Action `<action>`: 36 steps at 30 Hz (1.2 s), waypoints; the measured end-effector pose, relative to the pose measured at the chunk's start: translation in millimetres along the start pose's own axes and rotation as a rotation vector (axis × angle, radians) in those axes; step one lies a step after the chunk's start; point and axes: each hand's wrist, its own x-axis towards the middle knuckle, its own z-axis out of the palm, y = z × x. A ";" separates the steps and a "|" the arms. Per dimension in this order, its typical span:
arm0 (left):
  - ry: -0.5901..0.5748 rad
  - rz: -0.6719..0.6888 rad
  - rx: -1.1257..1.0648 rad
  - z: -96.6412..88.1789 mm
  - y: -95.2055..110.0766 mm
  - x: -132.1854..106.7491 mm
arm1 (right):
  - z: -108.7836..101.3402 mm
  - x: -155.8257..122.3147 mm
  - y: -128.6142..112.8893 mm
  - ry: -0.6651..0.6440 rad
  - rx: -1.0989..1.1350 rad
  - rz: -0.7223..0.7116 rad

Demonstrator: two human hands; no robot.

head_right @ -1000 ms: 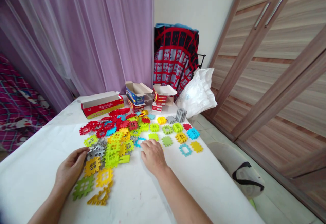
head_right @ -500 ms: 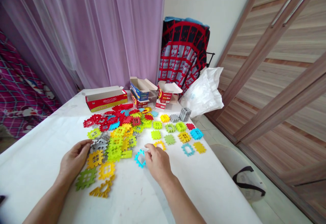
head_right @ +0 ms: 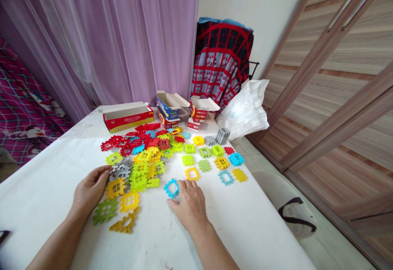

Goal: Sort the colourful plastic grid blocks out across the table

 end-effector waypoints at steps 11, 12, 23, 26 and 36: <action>-0.011 -0.040 0.051 -2.8 -0.6 3.7 | -8.7 6.6 58.7 0.170 0.301 0.147; -0.017 -0.043 0.062 -3.1 -0.4 4.5 | -18.5 12.0 81.6 0.226 0.307 0.215; -0.063 -0.050 0.180 -10.4 4.0 6.3 | -88.0 69.6 248.6 0.208 0.183 0.662; -0.069 -0.058 0.183 -10.2 1.9 6.9 | -83.1 72.5 250.0 0.173 0.144 0.660; -0.056 -0.048 0.171 -6.9 1.3 7.3 | -80.4 70.5 254.9 0.126 0.031 0.644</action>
